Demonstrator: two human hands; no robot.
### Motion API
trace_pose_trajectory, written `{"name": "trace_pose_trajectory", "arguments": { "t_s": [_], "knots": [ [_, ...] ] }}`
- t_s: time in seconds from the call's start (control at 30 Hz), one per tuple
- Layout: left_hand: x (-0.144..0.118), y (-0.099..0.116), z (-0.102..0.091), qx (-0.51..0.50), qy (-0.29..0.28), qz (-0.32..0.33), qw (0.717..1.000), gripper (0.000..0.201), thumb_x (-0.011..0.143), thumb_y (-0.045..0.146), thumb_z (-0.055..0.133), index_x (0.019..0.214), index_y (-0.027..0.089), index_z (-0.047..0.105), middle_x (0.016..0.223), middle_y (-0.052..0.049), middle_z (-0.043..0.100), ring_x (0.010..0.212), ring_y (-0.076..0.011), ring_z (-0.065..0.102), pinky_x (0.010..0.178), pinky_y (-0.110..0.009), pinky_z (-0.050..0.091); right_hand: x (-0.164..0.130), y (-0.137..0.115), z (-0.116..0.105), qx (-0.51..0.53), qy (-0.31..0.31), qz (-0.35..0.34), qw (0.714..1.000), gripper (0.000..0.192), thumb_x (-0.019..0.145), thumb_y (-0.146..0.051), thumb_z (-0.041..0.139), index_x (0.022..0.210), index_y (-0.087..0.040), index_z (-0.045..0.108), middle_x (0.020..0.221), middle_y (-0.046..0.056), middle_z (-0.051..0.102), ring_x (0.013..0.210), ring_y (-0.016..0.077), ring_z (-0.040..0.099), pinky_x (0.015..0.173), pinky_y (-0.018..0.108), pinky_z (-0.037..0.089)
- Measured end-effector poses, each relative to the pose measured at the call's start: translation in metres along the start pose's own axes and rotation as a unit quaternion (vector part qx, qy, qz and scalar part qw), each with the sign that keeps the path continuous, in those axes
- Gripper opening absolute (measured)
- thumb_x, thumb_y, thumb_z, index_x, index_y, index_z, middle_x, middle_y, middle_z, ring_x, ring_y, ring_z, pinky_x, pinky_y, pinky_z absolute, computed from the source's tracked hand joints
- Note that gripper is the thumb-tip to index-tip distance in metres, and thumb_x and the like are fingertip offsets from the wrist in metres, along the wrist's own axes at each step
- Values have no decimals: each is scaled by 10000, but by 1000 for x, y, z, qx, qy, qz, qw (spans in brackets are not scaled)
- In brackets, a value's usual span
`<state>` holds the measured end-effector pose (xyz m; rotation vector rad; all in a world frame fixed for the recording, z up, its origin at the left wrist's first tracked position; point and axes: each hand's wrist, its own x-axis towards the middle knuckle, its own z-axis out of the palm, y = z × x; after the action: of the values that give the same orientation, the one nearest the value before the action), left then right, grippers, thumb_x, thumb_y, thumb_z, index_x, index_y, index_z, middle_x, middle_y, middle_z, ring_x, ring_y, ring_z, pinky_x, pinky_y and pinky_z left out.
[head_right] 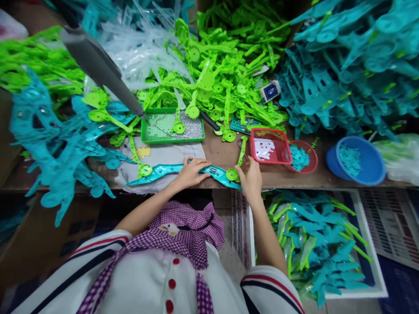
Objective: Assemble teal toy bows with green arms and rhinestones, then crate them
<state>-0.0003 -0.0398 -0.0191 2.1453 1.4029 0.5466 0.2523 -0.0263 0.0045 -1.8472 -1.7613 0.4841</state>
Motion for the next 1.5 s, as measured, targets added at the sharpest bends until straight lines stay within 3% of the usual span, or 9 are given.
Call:
{"name": "trace_pose_trajectory", "arguments": {
  "t_s": [0.2,0.33,0.5,0.63,0.83,1.03,1.2,1.33,1.5],
  "knots": [
    [-1,8,-3,26,6,33,999,473,942,400,618,1386,240,579,1453,-133,556,1342,-303,490,1112,-542,253,-22,-56,31,72,15,-121,990,375,978,-504,457,964,-205,683,963,103,702,939,238,636,881,389,489],
    [-43,13,-28,33,72,44,996,438,957,411,591,1378,291,584,1455,-111,556,1351,-294,487,1121,-521,268,-19,-83,35,113,-6,-130,985,339,969,-477,486,969,-210,696,959,99,711,912,243,651,860,403,509],
    [-134,-11,-52,76,173,-136,972,305,930,304,638,1229,260,679,1233,-105,662,1176,-279,591,1022,-448,385,-14,-170,28,255,-58,-148,954,262,962,-432,536,977,-238,712,947,70,715,886,224,662,822,379,531],
    [-180,-28,-56,148,183,-253,938,261,927,272,630,1171,204,690,1179,-137,665,1127,-304,596,933,-441,434,-3,-232,78,319,-127,-207,916,343,995,-456,458,1139,-244,686,1097,76,718,984,212,670,905,389,533],
    [-200,-44,-47,157,175,-261,936,301,971,216,520,1243,184,645,1214,-152,657,1146,-268,611,938,-404,446,-15,-182,145,88,-286,-308,903,447,1013,-427,387,1246,-172,672,1304,148,679,1237,305,602,1039,501,460],
    [-222,-60,-53,185,175,-143,957,329,1000,163,429,1258,186,633,1152,-132,671,1054,-218,650,864,-347,463,-26,-134,131,3,-266,-354,896,405,1022,-386,397,1270,-206,662,1364,106,653,1281,264,591,1030,450,470],
    [-229,-66,-50,218,182,-116,952,308,923,384,645,1143,169,666,1064,-127,664,968,-250,640,813,-365,459,-20,-126,131,-4,-241,-362,901,389,1018,-358,399,1223,-204,691,1326,101,678,1249,251,613,996,432,492],
    [-218,-84,-38,240,224,-120,937,129,932,242,612,1000,190,709,981,-103,679,881,-220,640,801,-368,439,-18,-126,132,-2,-251,-344,905,368,1010,-355,414,1184,-219,708,1309,89,688,1215,260,630,974,445,498],
    [-226,-72,-66,172,185,-39,967,171,983,195,529,961,188,698,951,-71,712,873,-190,650,808,-345,448,-19,-128,132,3,-249,-328,911,364,1006,-358,419,1176,-220,710,1288,91,700,1202,271,639,963,464,505]
  ]
}}
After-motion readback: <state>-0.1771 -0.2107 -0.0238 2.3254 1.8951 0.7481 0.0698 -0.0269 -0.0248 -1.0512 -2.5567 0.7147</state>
